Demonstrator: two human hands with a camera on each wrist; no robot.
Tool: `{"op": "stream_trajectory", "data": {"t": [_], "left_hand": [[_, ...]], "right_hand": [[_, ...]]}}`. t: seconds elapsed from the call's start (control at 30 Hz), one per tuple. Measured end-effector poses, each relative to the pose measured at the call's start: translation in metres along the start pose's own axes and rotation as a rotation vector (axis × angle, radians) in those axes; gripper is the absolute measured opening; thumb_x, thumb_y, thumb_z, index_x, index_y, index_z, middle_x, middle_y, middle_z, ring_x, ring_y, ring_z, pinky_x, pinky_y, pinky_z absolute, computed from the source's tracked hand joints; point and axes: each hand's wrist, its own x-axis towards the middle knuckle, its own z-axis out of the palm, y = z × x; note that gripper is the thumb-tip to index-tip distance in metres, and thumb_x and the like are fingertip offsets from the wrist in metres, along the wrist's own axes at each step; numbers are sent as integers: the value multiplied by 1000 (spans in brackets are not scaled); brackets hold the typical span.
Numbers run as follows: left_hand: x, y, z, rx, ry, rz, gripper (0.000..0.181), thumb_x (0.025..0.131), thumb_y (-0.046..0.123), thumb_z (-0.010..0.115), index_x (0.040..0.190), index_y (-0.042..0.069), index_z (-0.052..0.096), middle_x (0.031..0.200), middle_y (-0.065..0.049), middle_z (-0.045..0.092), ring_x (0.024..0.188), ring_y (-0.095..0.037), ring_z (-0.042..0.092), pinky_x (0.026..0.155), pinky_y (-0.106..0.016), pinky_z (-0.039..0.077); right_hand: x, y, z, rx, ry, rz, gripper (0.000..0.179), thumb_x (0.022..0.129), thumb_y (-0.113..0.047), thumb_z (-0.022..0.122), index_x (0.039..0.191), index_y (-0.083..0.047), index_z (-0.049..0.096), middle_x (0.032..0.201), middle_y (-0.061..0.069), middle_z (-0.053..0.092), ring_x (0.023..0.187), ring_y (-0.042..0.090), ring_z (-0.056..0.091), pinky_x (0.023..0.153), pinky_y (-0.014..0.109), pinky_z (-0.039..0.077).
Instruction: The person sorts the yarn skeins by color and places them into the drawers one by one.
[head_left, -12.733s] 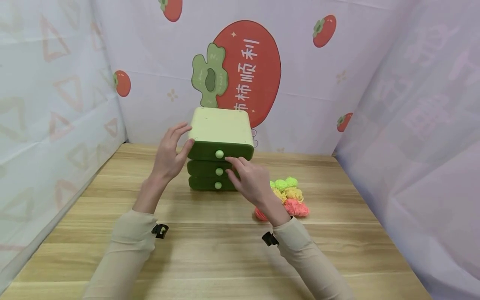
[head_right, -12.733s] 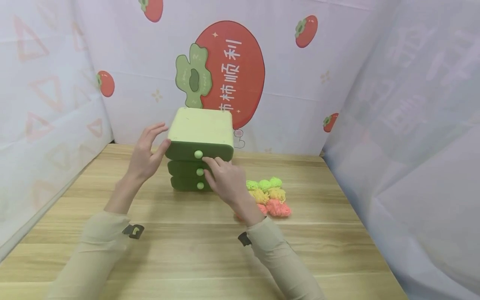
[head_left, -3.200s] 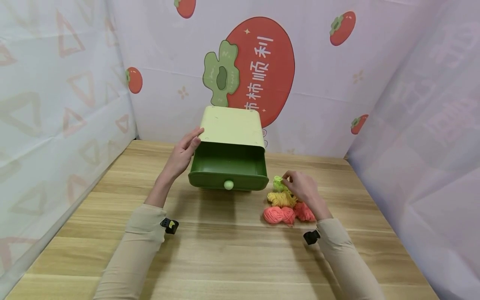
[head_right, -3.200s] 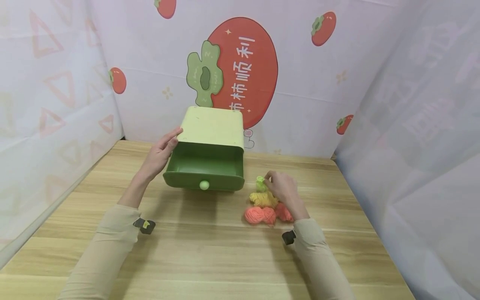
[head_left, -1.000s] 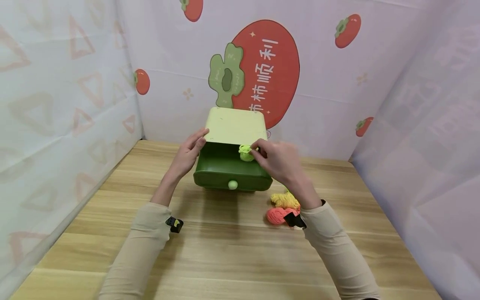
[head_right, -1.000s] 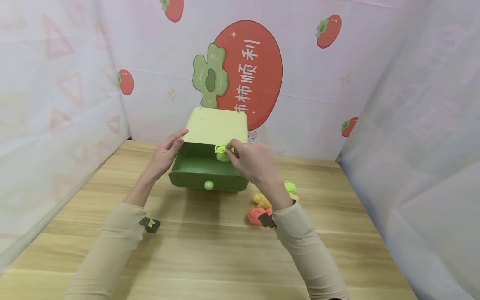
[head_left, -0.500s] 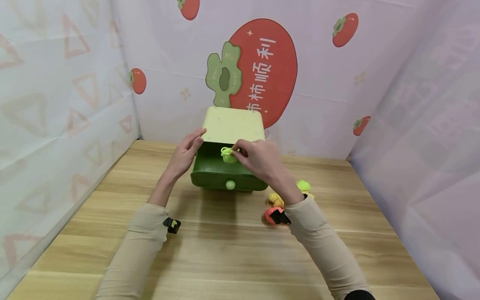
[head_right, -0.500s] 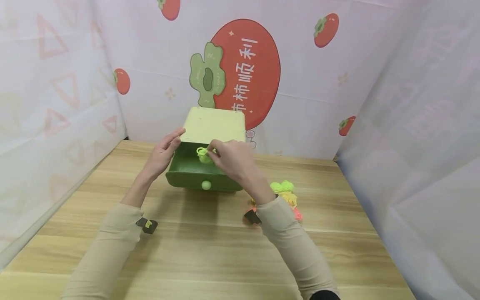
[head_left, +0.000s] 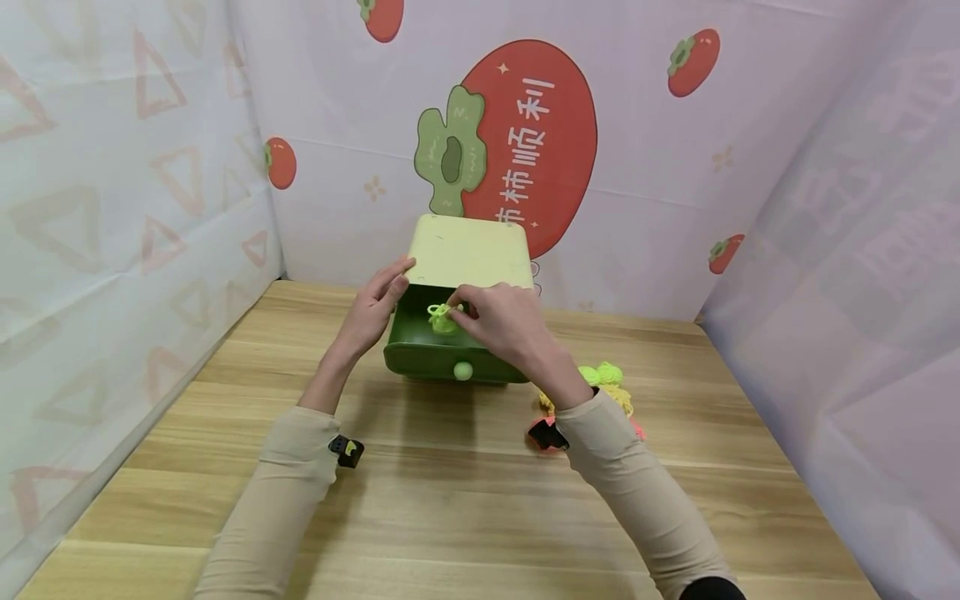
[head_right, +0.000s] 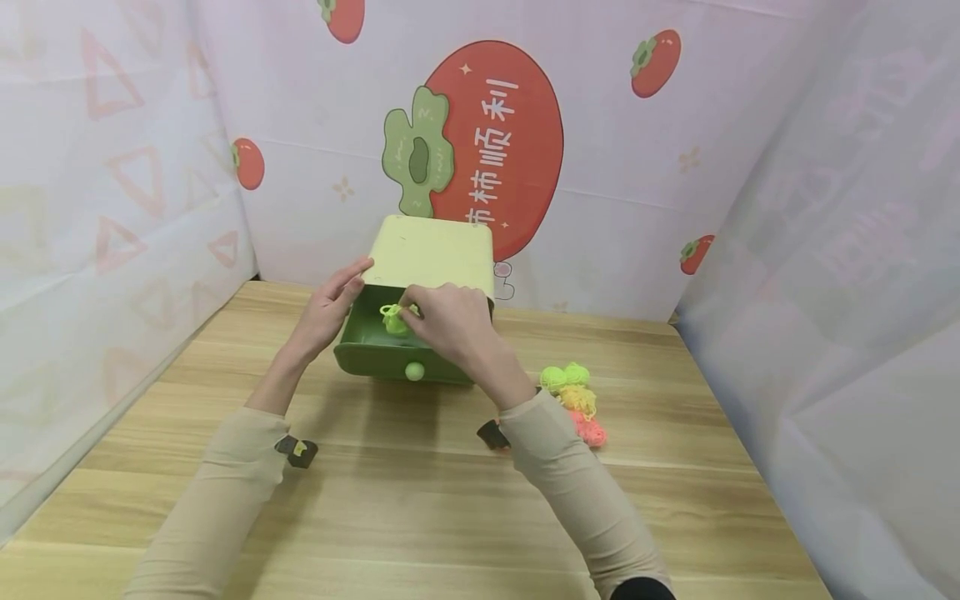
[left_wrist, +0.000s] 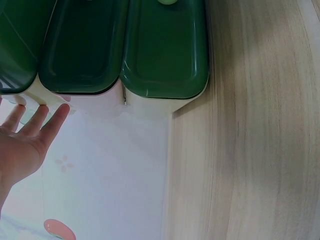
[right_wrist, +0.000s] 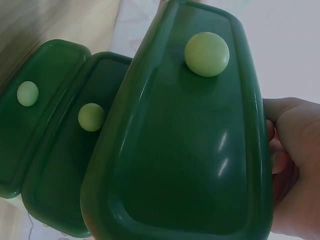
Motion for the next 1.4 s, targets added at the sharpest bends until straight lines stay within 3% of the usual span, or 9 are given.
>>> {"op": "stream_trajectory", "data": {"t": [0.23, 0.47, 0.67, 0.93, 1.13, 1.4], "left_hand": [[-9, 31, 0, -16, -39, -40, 46, 109, 24, 40, 153, 13, 40, 165, -8, 23, 148, -35, 31, 100, -50, 42], [-10, 31, 0, -19, -32, -40, 46, 109, 25, 40, 153, 14, 40, 165, -9, 24, 145, -34, 35, 96, -43, 43], [-10, 31, -1, -5, -15, -32, 45, 109, 24, 41, 153, 13, 41, 164, -10, 25, 131, -32, 44, 87, -33, 41], [-9, 30, -3, 0, -15, -24, 45, 109, 23, 40, 153, 12, 41, 164, -12, 25, 139, -33, 40, 91, -35, 40], [-9, 32, -4, 3, -17, -19, 45, 109, 23, 40, 153, 11, 40, 164, -12, 25, 133, -33, 43, 89, -34, 40], [-9, 32, -3, 14, -29, -6, 45, 109, 22, 40, 153, 12, 41, 163, -13, 26, 142, -33, 39, 90, -36, 41]], "right_hand": [[0, -3, 3, -18, -38, 22, 14, 93, -36, 70, 101, -27, 77, 64, -10, 63, 54, 7, 53, 45, 27, 38], [-1, -1, 1, 19, -17, 22, 13, 94, -34, 69, 100, -26, 77, 61, -10, 61, 52, 7, 51, 47, 26, 37], [-5, 7, -6, 73, -4, 23, 12, 94, -31, 69, 99, -22, 77, 59, -7, 57, 50, 8, 48, 48, 26, 35], [-16, 23, -13, 107, 13, 66, 12, 94, -31, 70, 100, -22, 76, 63, -5, 58, 53, 9, 48, 51, 26, 35], [-24, 35, -15, 122, 73, 72, 12, 93, -28, 72, 100, -20, 77, 62, -4, 58, 54, 11, 48, 50, 27, 34], [-36, 52, -18, 144, 130, 103, 12, 93, -24, 72, 99, -16, 77, 56, -2, 54, 49, 11, 42, 48, 27, 30]]}}
